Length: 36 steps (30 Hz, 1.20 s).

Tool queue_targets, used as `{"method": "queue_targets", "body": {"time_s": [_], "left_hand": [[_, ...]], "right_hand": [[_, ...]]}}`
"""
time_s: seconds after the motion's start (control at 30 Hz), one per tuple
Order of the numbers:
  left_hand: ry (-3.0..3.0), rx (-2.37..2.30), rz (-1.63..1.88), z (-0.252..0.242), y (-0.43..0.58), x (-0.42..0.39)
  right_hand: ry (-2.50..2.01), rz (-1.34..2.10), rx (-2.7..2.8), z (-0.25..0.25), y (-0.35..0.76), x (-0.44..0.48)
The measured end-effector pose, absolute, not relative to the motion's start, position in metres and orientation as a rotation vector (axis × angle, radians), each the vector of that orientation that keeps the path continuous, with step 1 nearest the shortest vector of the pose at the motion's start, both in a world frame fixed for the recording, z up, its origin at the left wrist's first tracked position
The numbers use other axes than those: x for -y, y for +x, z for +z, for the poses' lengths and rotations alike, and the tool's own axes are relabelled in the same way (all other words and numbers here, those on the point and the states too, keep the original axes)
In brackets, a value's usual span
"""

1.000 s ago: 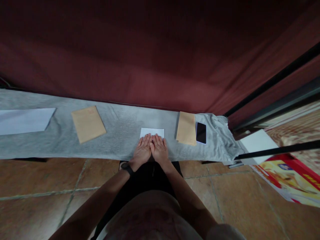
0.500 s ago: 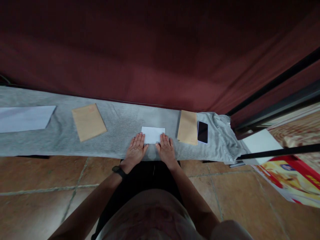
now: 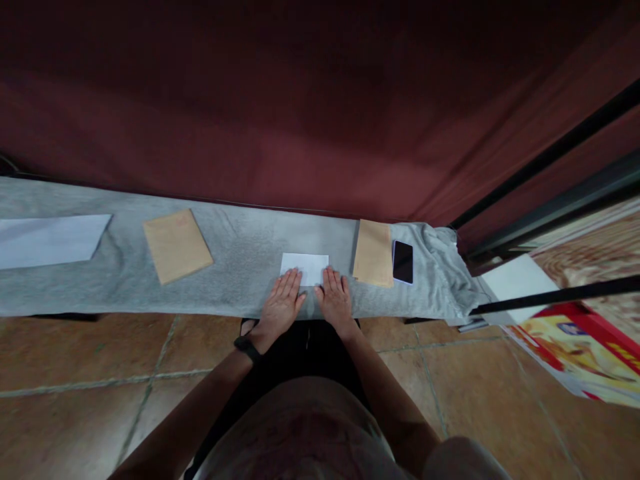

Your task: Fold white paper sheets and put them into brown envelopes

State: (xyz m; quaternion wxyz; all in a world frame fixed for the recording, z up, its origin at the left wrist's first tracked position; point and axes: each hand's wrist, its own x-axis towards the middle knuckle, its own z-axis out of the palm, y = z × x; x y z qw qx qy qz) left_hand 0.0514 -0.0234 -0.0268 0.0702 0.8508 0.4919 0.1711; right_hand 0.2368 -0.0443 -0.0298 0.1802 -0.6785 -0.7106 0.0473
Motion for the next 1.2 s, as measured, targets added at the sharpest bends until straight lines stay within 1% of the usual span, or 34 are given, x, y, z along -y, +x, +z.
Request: {"method": "queue_targets", "body": {"time_s": [0.2, 0.43, 0.57, 0.8, 0.97, 1.1, 1.2], "left_hand": [[2.584, -1.402, 0.499, -0.027, 0.062, 0.027], [2.617, -1.393, 0.438, -0.027, 0.059, 0.025], [2.612, -1.416, 0.428, -0.027, 0.054, 0.028], [2.53, -1.531, 0.515, -0.031, 0.037, 0.031], [2.525, -1.641, 0.444, -0.031, 0.031, 0.026], [2.492, -1.714, 0.387, -0.021, 0.042, 0.02], [2.513, -1.649, 0.385, -0.013, 0.062, 0.015]], "right_hand": [[-1.965, 0.151, 1.992, -0.024, 0.236, 0.041], [-1.729, 0.231, 2.159, -0.024, 0.211, 0.042], [-1.736, 0.171, 2.158, -0.028, 0.212, 0.05], [-1.813, 0.095, 2.127, -0.031, 0.234, 0.057], [-1.826, 0.052, 2.131, -0.033, 0.237, 0.058], [-1.834, 0.03, 2.126, -0.034, 0.236, 0.058], [-1.845, 0.021, 2.122, -0.032, 0.235, 0.059]]}}
